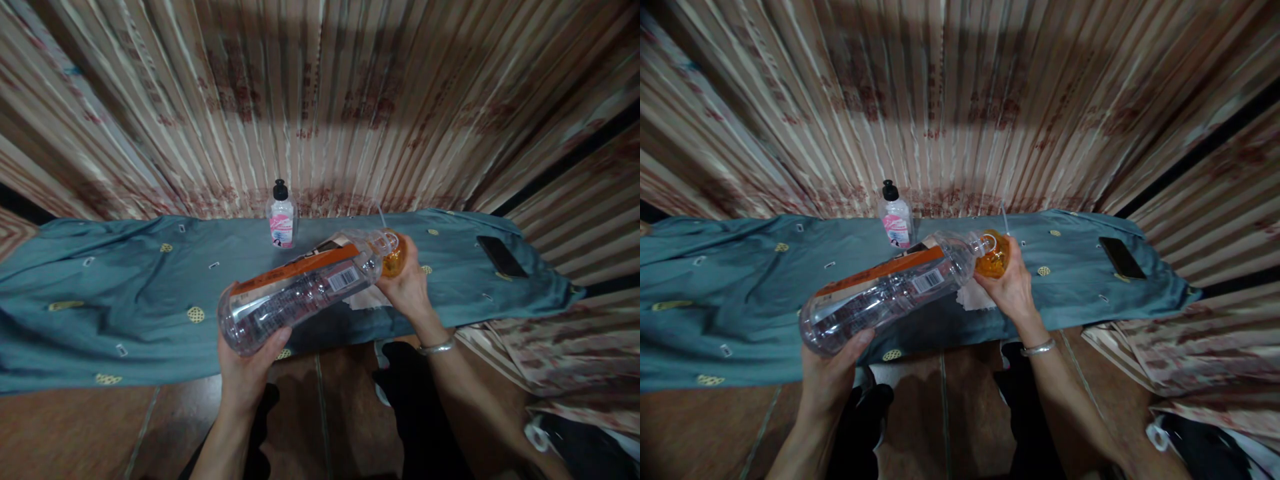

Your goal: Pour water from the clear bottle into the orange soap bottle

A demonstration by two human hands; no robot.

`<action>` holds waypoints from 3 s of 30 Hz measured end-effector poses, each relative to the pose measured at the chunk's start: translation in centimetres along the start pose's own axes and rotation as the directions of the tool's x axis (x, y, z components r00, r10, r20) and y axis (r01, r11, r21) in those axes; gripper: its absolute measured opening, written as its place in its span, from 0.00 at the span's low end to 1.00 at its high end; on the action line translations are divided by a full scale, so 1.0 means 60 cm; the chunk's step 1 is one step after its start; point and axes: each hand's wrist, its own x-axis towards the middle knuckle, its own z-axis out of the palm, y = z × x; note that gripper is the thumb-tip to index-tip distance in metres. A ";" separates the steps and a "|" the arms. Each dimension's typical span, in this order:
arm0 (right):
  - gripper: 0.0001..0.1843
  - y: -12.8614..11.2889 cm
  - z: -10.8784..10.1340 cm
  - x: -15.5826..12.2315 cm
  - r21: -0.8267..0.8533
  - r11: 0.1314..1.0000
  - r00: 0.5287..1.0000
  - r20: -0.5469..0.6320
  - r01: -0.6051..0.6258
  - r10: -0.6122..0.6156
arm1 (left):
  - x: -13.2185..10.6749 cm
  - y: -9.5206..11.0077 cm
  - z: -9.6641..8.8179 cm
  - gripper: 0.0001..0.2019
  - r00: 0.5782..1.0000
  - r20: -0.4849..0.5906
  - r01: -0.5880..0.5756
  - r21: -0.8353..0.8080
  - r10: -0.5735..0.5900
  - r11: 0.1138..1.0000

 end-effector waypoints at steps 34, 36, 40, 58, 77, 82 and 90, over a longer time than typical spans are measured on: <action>0.61 0.000 0.000 -0.004 -0.002 1.000 1.000 0.008 -0.021 0.021 | -0.007 -0.002 -0.006 0.47 0.998 -0.001 -0.055 0.026 0.055 0.998; 0.60 -0.001 0.000 -0.004 -0.003 1.000 1.000 -0.003 -0.013 0.013 | -0.007 0.000 -0.005 0.46 0.998 0.003 -0.060 0.028 0.060 0.998; 0.61 -0.004 -0.001 -0.003 0.006 1.000 1.000 0.018 -0.025 0.025 | -0.006 -0.002 -0.007 0.45 0.997 0.009 -0.082 0.026 0.081 0.996; 0.61 0.001 0.000 -0.004 0.003 1.000 1.000 -0.004 -0.003 0.003 | -0.009 -0.002 -0.008 0.48 0.998 -0.012 -0.058 0.027 0.058 0.998; 0.60 -0.005 -0.005 -0.002 -0.004 1.000 1.000 0.018 -0.010 0.010 | -0.007 0.001 -0.003 0.47 0.999 -0.028 -0.019 0.038 0.020 0.999; 0.61 -0.001 -0.004 -0.002 -0.007 1.000 1.000 0.010 0.014 -0.014 | -0.008 0.005 0.001 0.51 1.000 -0.012 0.007 0.030 -0.007 1.000; 0.61 -0.002 -0.007 -0.001 0.005 1.000 1.000 0.020 0.016 -0.016 | -0.008 -0.007 -0.008 0.49 0.998 -0.021 -0.064 0.047 0.065 0.997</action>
